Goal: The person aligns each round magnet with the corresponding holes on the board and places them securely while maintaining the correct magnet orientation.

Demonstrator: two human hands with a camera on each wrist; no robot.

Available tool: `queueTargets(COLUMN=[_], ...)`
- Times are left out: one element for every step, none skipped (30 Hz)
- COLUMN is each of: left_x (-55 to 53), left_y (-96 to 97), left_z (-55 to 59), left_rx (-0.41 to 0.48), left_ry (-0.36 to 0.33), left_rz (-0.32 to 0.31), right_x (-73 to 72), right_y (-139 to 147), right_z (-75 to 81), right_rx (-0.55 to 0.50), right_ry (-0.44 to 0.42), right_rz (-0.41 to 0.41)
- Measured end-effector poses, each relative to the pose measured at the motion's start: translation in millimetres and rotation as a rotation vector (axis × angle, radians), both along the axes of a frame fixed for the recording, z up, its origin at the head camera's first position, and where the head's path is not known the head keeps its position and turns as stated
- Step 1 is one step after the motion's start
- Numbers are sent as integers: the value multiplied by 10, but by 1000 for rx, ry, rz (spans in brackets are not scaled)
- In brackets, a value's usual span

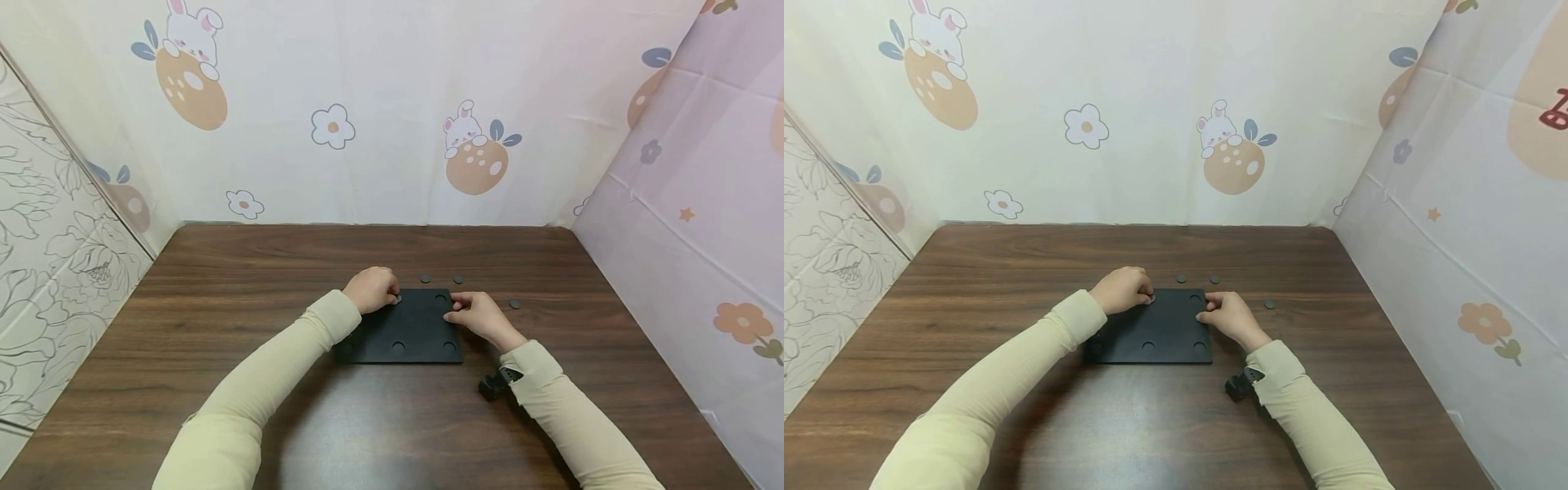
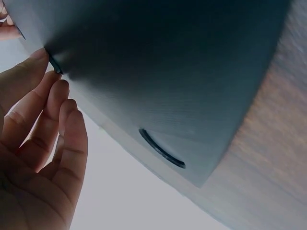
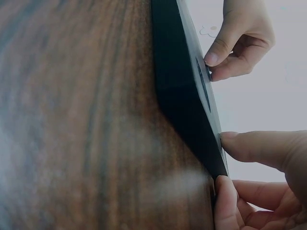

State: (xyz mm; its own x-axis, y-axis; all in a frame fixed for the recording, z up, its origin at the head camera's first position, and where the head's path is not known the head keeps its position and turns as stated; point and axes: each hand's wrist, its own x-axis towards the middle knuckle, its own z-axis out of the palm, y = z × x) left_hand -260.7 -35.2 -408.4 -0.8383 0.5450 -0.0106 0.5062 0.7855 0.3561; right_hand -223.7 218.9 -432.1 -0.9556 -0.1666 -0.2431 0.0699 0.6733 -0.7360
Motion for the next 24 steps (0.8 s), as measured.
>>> queueTargets(left_x=[0, 0, 0, 0, 0, 0, 1, 0, 0, 2, 6, 10, 16, 20, 27, 34, 38, 41, 42, 42, 42, 41, 40, 38], left_y=[0, 0, 0, 0, 0, 0, -1, -1, -3, -4, -6, -9, -12, -15, -19, -22, -26, -30, -34, -38, -42, -46, -51, -56], left_z=[-1, -3, -4, -5, -5, -6, -7, -9, -9, -9, -7, -4, -1, 4, 10, 15, 18, 17, 15, 14, 10, 6, 3, -1], left_rx=[0, -1, -1, -2, -2, -3, -4, -5, -5, -6, -8, -10, -11, -11, -13, -15, -16, -19, -21, -25, -28, -30, -32, -36], left_ry=[0, -1, -1, -1, -1, -1, 0, 2, 3, 4, 3, 4, 3, 3, 1, -1, -2, -1, 1, 1, -1, -4, -7, -12], left_rz=[1, 1, 2, 3, 3, 3, 3, 2, 1, -1, -3, -5, -7, -10, -13, -16, -19, -22, -26, -30, -34, -38, -42, -46], right_x=[-1, -1, -2, -1, -1, 1, 3, 4, 7, 9, 11, 12, 11, 11, 10, 8, 5, 4, 2, 1, -1, -2, -3, -4], right_y=[1, 1, 2, 2, 2, 2, 1, 1, 0, -1, -1, -2, -2, -3, -3, -4, -4, -5, -6, -6, -6, -6, -5, -4], right_z=[0, 1, 2, 3, 6, 8, 11, 14, 15, 17, 17, 17, 17, 15, 14, 14, 14, 16, 17, 17, 18, 17, 16, 15], right_rx=[1, 1, 2, 3, 2, 2, 2, 3, 4, 4, 4, 5, 7, 8, 11, 13, 14, 15, 14, 15, 15, 13, 12, 11], right_ry=[0, 0, -1, -1, -1, 0, 2, 3, 4, 5, 6, 6, 6, 5, 4, 4, 3, 2, 1, 1, 1, 1, 1, 1], right_rz=[0, 0, 1, 3, 2, 3, 4, 5, 6, 6, 6, 7, 6, 7, 6, 5, 4, 3, 2, 2, 0, 1, 3, 4])
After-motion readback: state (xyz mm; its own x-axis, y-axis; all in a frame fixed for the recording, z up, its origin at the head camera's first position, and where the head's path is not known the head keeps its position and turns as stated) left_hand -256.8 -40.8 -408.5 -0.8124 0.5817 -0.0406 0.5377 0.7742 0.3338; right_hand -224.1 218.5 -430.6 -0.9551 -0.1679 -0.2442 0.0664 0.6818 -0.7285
